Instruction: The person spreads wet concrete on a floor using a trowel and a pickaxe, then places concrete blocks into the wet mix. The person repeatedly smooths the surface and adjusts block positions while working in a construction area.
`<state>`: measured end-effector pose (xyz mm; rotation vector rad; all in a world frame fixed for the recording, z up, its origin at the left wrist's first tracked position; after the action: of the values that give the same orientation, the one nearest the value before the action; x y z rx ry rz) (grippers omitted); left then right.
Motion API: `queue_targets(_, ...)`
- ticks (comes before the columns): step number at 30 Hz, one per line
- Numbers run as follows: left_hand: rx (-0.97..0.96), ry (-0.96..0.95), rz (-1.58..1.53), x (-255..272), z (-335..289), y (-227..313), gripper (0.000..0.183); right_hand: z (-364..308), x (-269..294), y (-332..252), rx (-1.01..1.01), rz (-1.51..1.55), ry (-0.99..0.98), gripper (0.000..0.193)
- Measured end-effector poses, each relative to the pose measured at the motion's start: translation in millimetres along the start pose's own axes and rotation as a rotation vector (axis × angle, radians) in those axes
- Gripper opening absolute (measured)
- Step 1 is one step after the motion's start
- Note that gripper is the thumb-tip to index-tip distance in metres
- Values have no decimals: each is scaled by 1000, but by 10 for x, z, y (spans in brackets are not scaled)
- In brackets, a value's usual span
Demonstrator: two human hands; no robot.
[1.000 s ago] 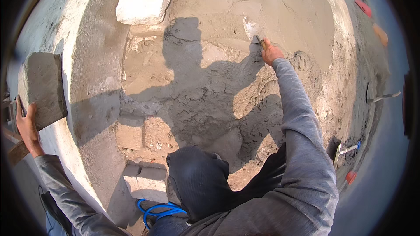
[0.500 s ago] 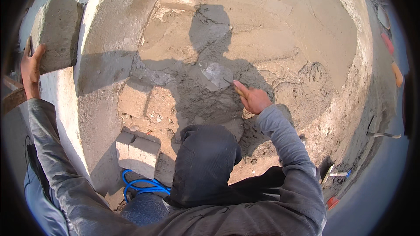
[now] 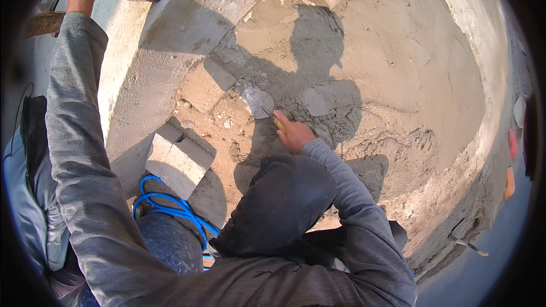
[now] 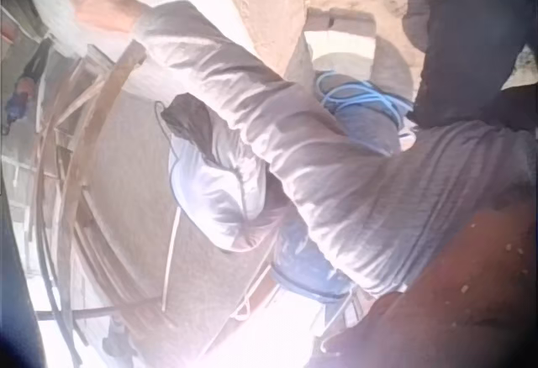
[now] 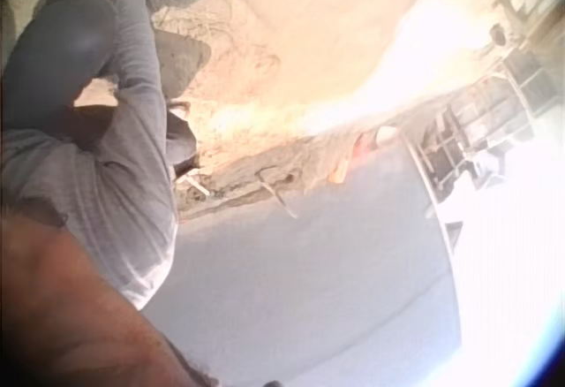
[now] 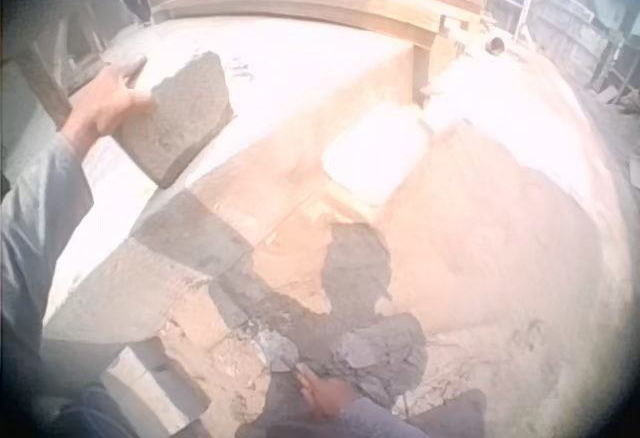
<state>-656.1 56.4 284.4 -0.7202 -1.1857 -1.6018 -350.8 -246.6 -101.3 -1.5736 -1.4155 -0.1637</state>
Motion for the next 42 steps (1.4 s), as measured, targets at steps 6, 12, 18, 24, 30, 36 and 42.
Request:
queue_targets(6, -87, 40, -51, 48, -93, 111, 87, 514, 1280, 564, -307, -183, 216, 57)
queue_targets(12, -124, -66, 3, -141, 309, -483, 78, 1082, 954, -19, -139, -50, 154, 57)
queue_targets(18, -97, 13, -36, -46, 236, -493, 83, 249, 1399, 1372, -536, -82, 434, 65)
queue_targets(24, -83, -83, -61, -162, 356, -551, 80, 15, 1468, 1167, -683, 628, 376, 62)
queue_targets(30, -129, -101, -197, -196, 646, -1276, 74, -866, 241, 500, -303, 181, -1, 58)
queue_targets(36, -123, -149, -137, -160, 762, -1308, 71, -2054, 303, 1119, -676, -75, 106, 58)
queue_targets(42, -88, -164, -156, -189, 1075, -1705, 70, -3189, -1, 2250, -1016, -112, 315, 61)
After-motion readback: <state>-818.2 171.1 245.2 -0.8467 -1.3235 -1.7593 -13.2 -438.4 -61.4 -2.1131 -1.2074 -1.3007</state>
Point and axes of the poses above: each hand's wrist, its own z-axis towards the middle knuckle, its own x-axis out of the back of the hand, y = z × x, the point moved 4 cm from there along z, towards the middle knuckle, and after that the axes turned 7 degrees about -z, right-handed, at the moved point
